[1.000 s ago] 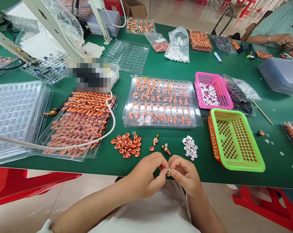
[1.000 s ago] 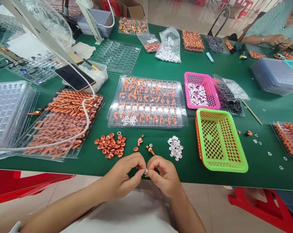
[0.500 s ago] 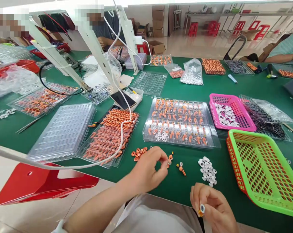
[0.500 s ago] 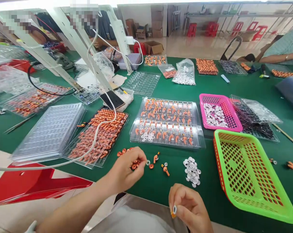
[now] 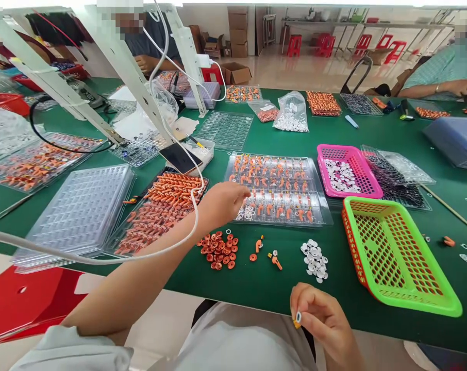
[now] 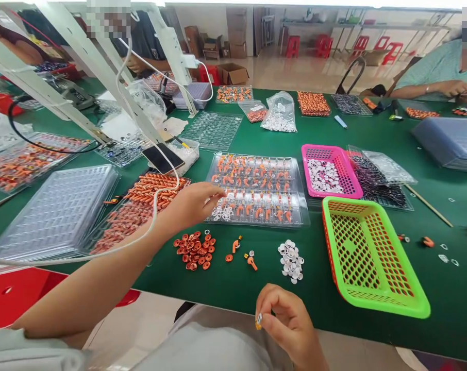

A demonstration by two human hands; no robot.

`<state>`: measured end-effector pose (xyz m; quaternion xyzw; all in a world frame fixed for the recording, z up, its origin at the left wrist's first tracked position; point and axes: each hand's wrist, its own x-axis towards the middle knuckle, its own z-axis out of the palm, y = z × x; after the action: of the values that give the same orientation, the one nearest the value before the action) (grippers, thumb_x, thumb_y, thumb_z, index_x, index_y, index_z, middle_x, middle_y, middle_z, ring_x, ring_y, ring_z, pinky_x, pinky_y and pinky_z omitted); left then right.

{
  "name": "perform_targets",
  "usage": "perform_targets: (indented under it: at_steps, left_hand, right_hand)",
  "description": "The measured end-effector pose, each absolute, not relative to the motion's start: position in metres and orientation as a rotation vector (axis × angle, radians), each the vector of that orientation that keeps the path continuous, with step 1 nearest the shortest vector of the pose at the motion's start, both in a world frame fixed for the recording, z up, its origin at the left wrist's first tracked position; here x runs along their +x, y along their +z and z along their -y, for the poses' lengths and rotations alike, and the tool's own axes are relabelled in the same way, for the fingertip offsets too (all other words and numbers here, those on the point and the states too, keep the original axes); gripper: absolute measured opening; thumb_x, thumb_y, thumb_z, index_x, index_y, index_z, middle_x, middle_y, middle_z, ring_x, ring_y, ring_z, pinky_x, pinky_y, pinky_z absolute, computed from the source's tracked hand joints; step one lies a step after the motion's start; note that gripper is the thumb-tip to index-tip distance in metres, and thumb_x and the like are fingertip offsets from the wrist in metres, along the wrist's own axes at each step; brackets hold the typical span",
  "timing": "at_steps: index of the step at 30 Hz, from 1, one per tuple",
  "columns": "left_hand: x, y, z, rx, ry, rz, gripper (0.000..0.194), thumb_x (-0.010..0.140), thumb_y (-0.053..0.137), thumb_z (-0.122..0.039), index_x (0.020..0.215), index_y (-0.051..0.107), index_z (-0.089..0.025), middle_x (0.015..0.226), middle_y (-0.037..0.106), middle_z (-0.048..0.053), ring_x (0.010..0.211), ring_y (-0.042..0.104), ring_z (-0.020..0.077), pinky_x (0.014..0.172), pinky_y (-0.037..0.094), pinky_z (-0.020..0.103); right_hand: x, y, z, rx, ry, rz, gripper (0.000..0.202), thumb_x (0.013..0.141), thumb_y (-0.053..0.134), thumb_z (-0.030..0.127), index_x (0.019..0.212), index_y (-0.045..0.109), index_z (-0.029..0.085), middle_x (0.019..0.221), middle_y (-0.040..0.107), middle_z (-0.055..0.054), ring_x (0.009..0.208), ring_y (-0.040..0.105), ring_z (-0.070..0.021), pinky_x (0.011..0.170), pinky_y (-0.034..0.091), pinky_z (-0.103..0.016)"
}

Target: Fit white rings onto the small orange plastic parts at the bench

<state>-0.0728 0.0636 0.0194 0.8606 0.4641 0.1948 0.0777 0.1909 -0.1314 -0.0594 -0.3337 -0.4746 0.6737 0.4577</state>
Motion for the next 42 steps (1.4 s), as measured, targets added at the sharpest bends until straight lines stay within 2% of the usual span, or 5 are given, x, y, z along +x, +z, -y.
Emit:
perform_targets:
  at_steps: [5, 12, 18, 28, 42]
  left_hand:
    - [-0.059, 0.019, 0.001, 2.409, 0.606, -1.189, 0.024, 0.095, 0.055, -0.035, 0.095, 0.071, -0.017, 0.092, 0.073, 0.008, 0.089, 0.067, 0.0219, 0.081, 0.052, 0.036]
    - [-0.027, -0.027, 0.047, 2.259, 0.688, -1.092, 0.018, 0.096, 0.052, -0.022, 0.106, 0.067, -0.018, 0.099, 0.072, 0.009, 0.092, 0.064, 0.0207, 0.081, 0.054, 0.035]
    - [0.040, -0.028, 0.021, 2.300, 0.307, -1.141, 0.026, 0.095, 0.049, -0.020, 0.116, 0.063, -0.016, 0.109, 0.068, 0.011, 0.103, 0.063, 0.0271, 0.085, 0.053, 0.042]
    - [0.067, -0.040, 0.003, 2.461, 0.128, -1.021, 0.019, 0.092, 0.050, -0.019, 0.096, 0.068, -0.015, 0.098, 0.066, 0.010, 0.093, 0.064, 0.0250, 0.078, 0.052, 0.035]
    - [0.035, -0.030, 0.017, 2.254, 0.205, -1.033, 0.018, 0.092, 0.045, -0.013, 0.094, 0.063, -0.019, 0.099, 0.070, 0.006, 0.095, 0.063, 0.0227, 0.081, 0.050, 0.035]
  right_hand:
    - [0.189, -0.058, 0.129, -0.855, 1.635, 1.281, 0.014, 0.091, 0.060, 0.029, 0.080, 0.060, 0.020, 0.081, 0.062, -0.007, 0.072, 0.057, -0.0181, 0.064, 0.043, -0.030]
    - [0.205, -0.052, 0.129, -0.905, 1.626, 1.451, 0.014, 0.089, 0.061, 0.029, 0.078, 0.061, 0.020, 0.086, 0.068, -0.008, 0.078, 0.062, -0.0193, 0.070, 0.047, -0.032]
    - [0.203, -0.057, 0.128, -0.939, 1.575, 1.475, 0.012, 0.086, 0.063, 0.024, 0.076, 0.061, 0.018, 0.084, 0.068, -0.007, 0.079, 0.063, -0.0187, 0.072, 0.048, -0.031]
    - [0.210, -0.059, 0.127, -0.848, 1.612, 1.413, 0.011, 0.086, 0.063, 0.023, 0.076, 0.059, 0.018, 0.085, 0.067, -0.007, 0.078, 0.062, -0.0178, 0.072, 0.048, -0.031]
    - [0.210, -0.060, 0.125, -0.813, 1.658, 1.376, 0.011, 0.087, 0.063, 0.022, 0.077, 0.060, 0.018, 0.086, 0.066, -0.007, 0.079, 0.061, -0.0180, 0.071, 0.047, -0.031]
